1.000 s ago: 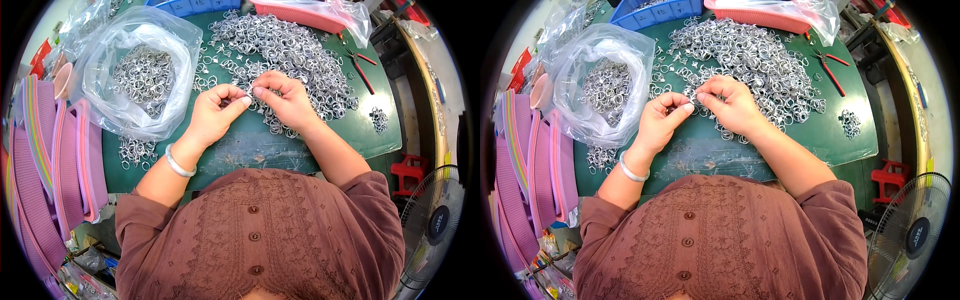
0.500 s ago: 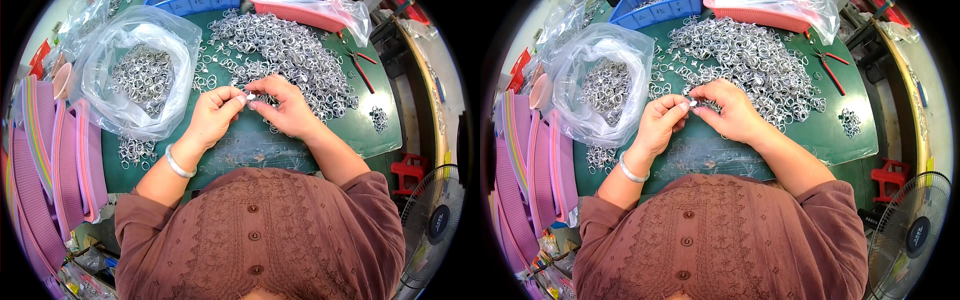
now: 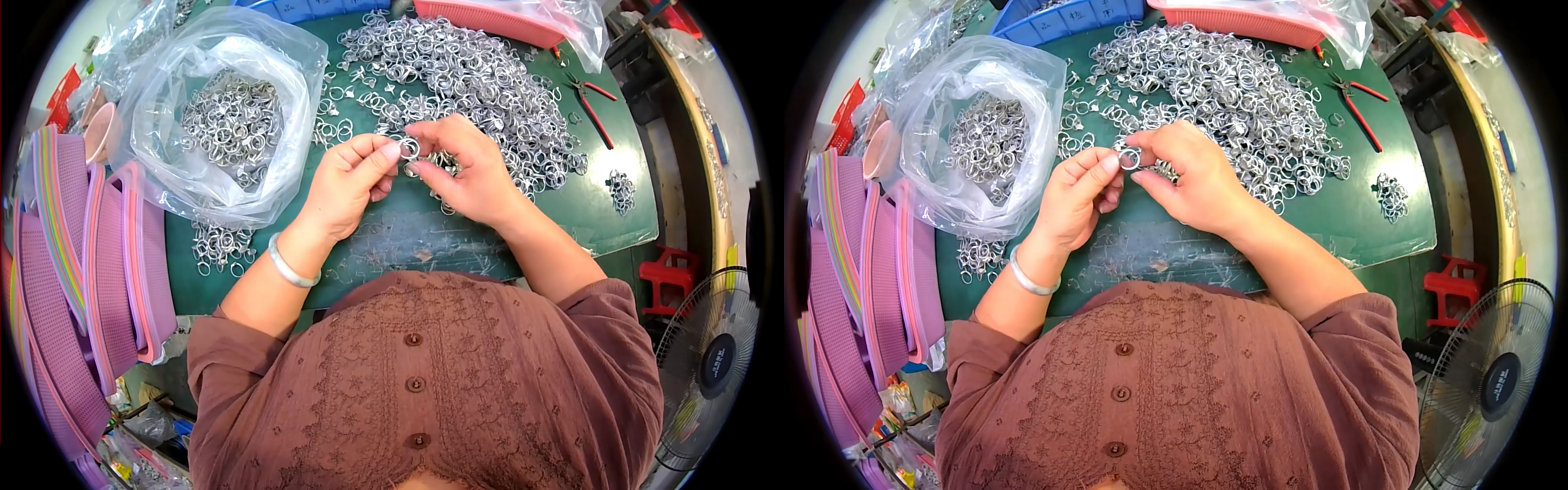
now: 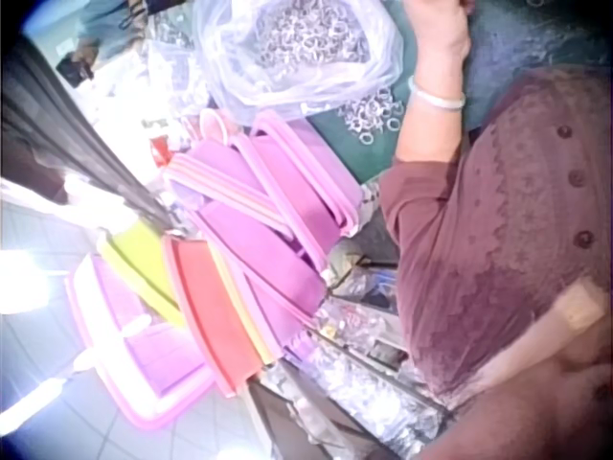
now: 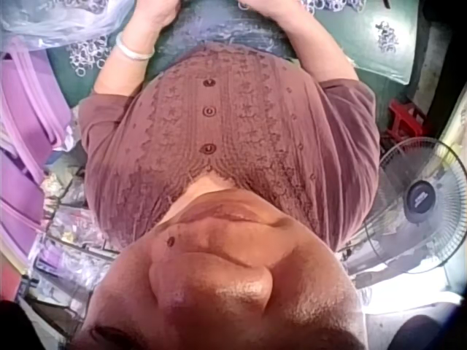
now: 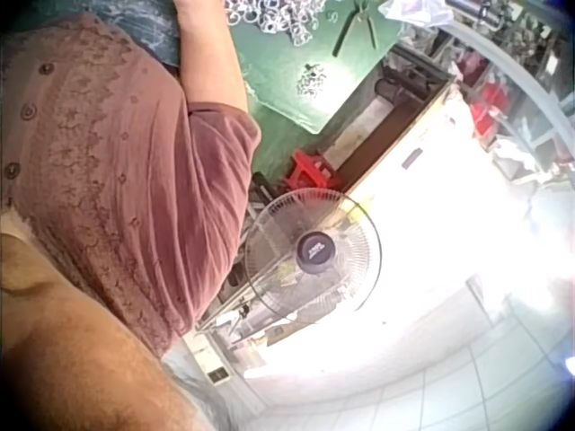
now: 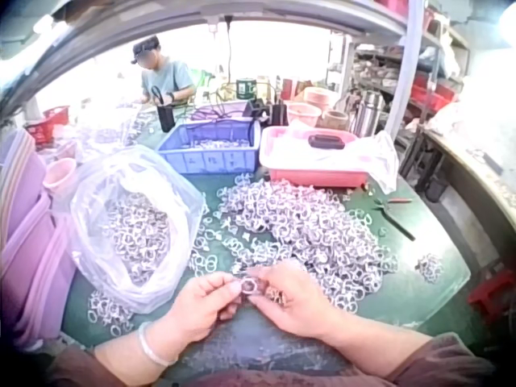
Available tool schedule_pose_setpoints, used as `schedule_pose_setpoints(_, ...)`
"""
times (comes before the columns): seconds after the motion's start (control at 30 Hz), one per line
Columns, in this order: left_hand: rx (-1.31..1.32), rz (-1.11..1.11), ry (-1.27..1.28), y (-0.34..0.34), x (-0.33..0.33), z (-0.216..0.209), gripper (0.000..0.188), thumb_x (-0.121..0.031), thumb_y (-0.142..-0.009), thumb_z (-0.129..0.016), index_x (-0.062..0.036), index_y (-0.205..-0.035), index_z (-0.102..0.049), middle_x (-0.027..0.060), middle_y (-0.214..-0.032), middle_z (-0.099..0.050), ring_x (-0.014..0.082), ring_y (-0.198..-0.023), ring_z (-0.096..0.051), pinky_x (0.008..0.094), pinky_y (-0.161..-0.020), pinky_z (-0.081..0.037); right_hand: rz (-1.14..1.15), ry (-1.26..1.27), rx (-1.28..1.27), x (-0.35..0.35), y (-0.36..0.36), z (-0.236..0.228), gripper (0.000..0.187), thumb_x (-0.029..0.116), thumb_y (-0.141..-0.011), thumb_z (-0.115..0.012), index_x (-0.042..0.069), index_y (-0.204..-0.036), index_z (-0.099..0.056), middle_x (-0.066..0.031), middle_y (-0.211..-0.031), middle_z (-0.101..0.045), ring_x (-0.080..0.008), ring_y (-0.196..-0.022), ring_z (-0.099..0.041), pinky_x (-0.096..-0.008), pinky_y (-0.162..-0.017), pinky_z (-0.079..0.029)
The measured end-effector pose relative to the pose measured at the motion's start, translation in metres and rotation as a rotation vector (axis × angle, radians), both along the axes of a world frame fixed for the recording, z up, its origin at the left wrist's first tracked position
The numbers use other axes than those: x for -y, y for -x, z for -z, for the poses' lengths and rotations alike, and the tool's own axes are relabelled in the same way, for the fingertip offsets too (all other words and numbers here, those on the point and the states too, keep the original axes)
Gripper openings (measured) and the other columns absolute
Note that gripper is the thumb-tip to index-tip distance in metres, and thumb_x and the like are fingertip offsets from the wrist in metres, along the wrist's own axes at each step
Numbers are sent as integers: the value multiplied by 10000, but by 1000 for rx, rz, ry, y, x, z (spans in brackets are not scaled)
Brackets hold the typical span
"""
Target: The person assembles metal keyrings by hand, picking up rings and small metal components from the table and threading them together.
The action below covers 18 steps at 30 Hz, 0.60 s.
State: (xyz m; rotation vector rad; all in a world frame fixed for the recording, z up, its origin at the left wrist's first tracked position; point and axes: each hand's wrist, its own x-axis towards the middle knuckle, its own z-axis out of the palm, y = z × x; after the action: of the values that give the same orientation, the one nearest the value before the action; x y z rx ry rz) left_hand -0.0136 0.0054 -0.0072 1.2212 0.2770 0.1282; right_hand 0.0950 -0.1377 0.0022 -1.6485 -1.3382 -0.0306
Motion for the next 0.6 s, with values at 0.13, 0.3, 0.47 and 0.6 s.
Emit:
schedule_pose_setpoints(0.13, 38, 103, 280, -1, -8, 4, 181, -208, -876, -522, -43, -914, -584, -20, -695, -511, 52, -587, -432, 165, -503, -331, 24, -6, -10, 1, -2, -1, 329, 36, -676, -644, 36, -996, -566, -75, -790, -572, -249, -764, -547, -331, -686, -441)
schedule_pose_setpoints(0.3, 67, 162, 359, 0, -9, 4, 193, -201, -891, -490, -32, -949, -560, -8, -730, -507, 62, -616, -424, 169, -516, -329, 49, 0, -3, 1, -4, 2, 292, 27, -696, -615, 27, -984, -568, -85, -809, -572, -254, -775, -548, -334, -693, -444)
schedule_pose_setpoints(0.47, 85, 139, 413, -1, -12, 6, 190, -173, -884, -477, -21, -973, -548, 20, -776, -535, 87, -635, -465, 195, -526, -361, 71, -21, 42, -1, -8, 5, 208, 15, -713, -593, 29, -920, -585, -91, -804, -569, -271, -765, -539, -348, -682, -438)
schedule_pose_setpoints(0.6, 99, 67, 482, -5, -19, 5, 270, -166, -857, -434, 18, -1036, -519, 79, -862, -556, 137, -683, -517, 236, -581, -426, 67, 50, 161, -1, -9, 7, 127, 39, -708, -592, 46, -834, -605, -75, -817, -556, -265, -790, -508, -356, -716, -404)
